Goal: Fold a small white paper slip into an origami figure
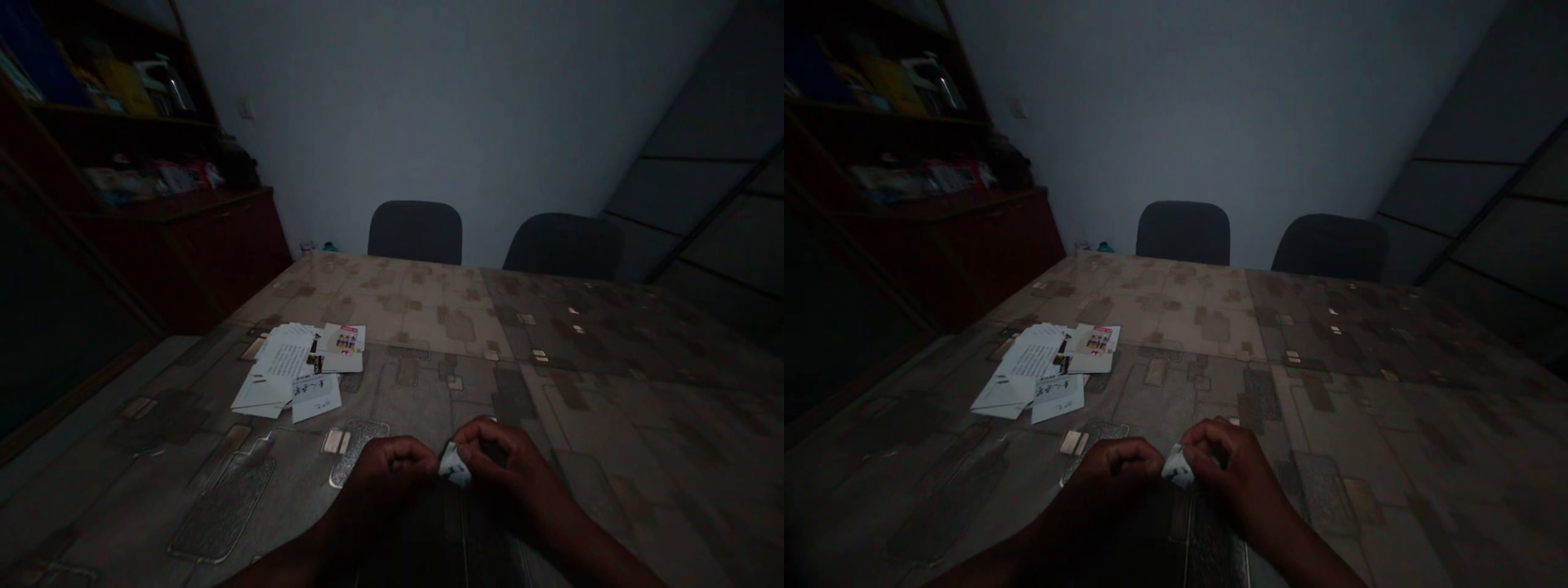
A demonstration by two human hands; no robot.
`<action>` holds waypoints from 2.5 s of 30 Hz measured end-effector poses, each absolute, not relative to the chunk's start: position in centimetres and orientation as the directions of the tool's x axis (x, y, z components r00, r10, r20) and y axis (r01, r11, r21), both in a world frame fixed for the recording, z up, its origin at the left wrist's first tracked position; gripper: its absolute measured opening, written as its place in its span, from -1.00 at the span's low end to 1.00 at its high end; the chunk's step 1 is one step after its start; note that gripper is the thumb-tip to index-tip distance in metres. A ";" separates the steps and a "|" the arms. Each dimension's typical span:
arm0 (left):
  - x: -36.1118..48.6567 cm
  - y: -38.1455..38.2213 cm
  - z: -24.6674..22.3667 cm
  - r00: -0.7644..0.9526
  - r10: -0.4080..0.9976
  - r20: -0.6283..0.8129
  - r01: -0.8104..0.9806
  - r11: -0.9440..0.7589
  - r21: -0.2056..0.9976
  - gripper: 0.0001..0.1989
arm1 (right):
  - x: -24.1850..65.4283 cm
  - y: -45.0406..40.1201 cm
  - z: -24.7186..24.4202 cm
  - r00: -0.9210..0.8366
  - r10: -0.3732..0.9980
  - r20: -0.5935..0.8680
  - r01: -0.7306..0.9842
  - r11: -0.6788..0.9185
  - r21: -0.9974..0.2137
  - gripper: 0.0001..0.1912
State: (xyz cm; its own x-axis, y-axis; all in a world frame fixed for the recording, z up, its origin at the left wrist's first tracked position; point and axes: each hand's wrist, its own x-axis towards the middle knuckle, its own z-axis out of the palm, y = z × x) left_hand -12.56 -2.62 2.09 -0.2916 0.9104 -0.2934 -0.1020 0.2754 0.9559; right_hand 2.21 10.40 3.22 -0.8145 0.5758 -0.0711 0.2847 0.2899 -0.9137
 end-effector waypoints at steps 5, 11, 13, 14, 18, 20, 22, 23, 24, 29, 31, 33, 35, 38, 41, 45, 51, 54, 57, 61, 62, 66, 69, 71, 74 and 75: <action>-12.5 -2.8 1.7 -0.298 0.926 -0.234 -0.013 0.241 0.970 -0.79 | 2.1 10.5 3.2 -0.833 0.551 -0.040 0.280 0.358 -0.891 -0.79; -12.4 -2.9 0.3 -0.318 0.947 -0.047 0.212 0.120 0.970 -0.86 | 2.2 11.0 2.8 -0.871 0.491 -0.014 0.235 0.392 -0.889 -0.81; -12.3 -2.9 0.3 -0.316 0.948 -0.032 0.212 0.104 0.972 -0.86 | 2.3 11.0 2.6 -0.876 0.482 -0.005 0.220 0.390 -0.894 -0.82; -12.2 -2.9 0.3 -0.316 0.948 -0.024 0.210 0.095 0.973 -0.88 | 2.4 11.1 2.5 -0.878 0.479 0.001 0.216 0.397 -0.892 -0.83; -12.3 -2.9 0.4 -0.347 0.931 0.117 0.375 0.023 0.927 -0.93 | 2.4 11.1 2.3 -0.888 0.448 0.107 0.173 0.538 -0.825 -0.87; -12.4 -3.1 0.1 -0.319 0.908 0.271 0.550 -0.056 0.834 -0.91 | 2.3 11.1 2.4 -0.895 0.378 0.236 0.090 0.672 -0.735 -0.89; -12.6 -3.2 -0.2 -0.233 0.888 0.397 0.714 -0.121 0.690 -0.83 | 2.1 11.2 2.4 -0.890 0.283 0.357 -0.003 0.781 -0.625 -0.87; -12.7 -3.3 -0.4 -0.187 0.879 0.439 0.774 -0.144 0.617 -0.80 | 2.1 11.3 2.4 -0.885 0.242 0.397 -0.035 0.816 -0.577 -0.86; -12.8 -3.4 -0.5 -0.151 0.874 0.463 0.814 -0.155 0.559 -0.78 | 2.1 11.4 2.3 -0.883 0.213 0.418 -0.053 0.840 -0.540 -0.85; -13.5 -3.2 -0.4 -0.129 0.890 0.438 0.809 -0.161 0.565 -0.84 | 2.8 12.2 1.6 -0.913 0.131 0.387 -0.080 0.871 -0.485 -0.85; -13.6 -3.1 -0.3 -0.122 0.902 0.414 0.804 -0.155 0.575 -0.93 | 3.1 12.6 1.3 -0.916 0.122 0.383 -0.082 0.876 -0.475 -0.81; -13.6 -3.2 -0.2 -0.112 0.915 0.387 0.819 -0.136 0.558 -0.94 | 3.3 12.8 1.0 -0.918 0.134 0.373 -0.060 0.883 -0.465 -0.75; -13.4 -3.5 -0.2 -0.087 0.926 0.367 0.857 -0.118 0.502 -0.93 | 3.4 13.1 0.7 -0.927 0.128 0.352 -0.052 0.887 -0.459 -0.72; -12.9 -3.9 0.0 -0.027 0.947 0.320 0.933 -0.091 0.348 -0.84 | 3.5 13.5 0.4 -0.947 0.060 0.316 -0.084 0.903 -0.421 -0.73; -12.6 -4.0 0.1 0.010 0.973 0.229 0.968 -0.067 0.243 -0.85 | 3.7 13.9 0.3 -0.956 0.011 0.295 -0.101 0.927 -0.362 -0.77; -12.7 -3.6 -0.7 0.038 0.972 0.230 0.986 -0.073 0.147 -0.84 | 3.7 13.9 0.2 -0.953 -0.015 0.303 -0.108 0.950 -0.292 -0.73; -13.1 -3.6 -1.8 0.092 0.969 0.230 0.980 -0.129 0.151 -0.90 | 3.8 13.6 0.3 -0.975 -0.013 0.222 -0.074 0.961 -0.268 -0.78; -13.1 -3.7 -1.6 0.075 0.969 0.236 0.970 -0.125 0.207 -0.91 | 4.1 13.4 0.8 -0.988 -0.006 0.157 -0.051 0.957 -0.286 -0.84; -13.1 -3.6 -1.1 0.065 0.971 0.228 0.964 -0.120 0.236 -0.91 | 4.3 13.1 1.2 -0.992 0.001 0.124 -0.036 0.956 -0.292 -0.86; -13.1 -3.4 -0.8 0.076 0.972 0.223 0.962 -0.130 0.242 -0.90 | 4.4 12.7 1.1 -0.990 0.051 0.129 0.003 0.938 -0.348 -0.92; -13.1 -3.4 -0.8 0.069 0.971 0.229 0.961 -0.126 0.248 -0.91 | 4.3 12.6 1.0 -0.988 0.073 0.136 0.016 0.925 -0.379 -0.93; -13.1 -3.6 -0.9 0.076 0.968 0.240 0.958 -0.137 0.252 -0.88 | 4.0 12.3 1.0 -0.968 0.201 0.153 0.104 0.870 -0.482 -0.90; -13.3 -3.7 -0.7 0.103 0.964 0.245 0.955 -0.164 0.247 -0.79 | 3.7 12.1 1.0 -0.956 0.262 0.129 0.164 0.847 -0.505 -0.91; -13.5 -3.8 -0.4 0.107 0.965 0.241 0.956 -0.166 0.241 -0.79 | 3.5 12.1 1.0 -0.952 0.287 0.105 0.197 0.840 -0.506 -0.91; -13.8 -4.0 0.0 0.116 0.971 0.207 0.955 -0.167 0.245 -0.83 | 3.3 12.0 1.1 -0.949 0.303 0.092 0.218 0.837 -0.502 -0.90; -13.9 -4.1 0.1 0.105 0.977 0.187 0.955 -0.152 0.256 -0.85 | 3.2 12.0 1.2 -0.948 0.304 0.089 0.222 0.837 -0.501 -0.91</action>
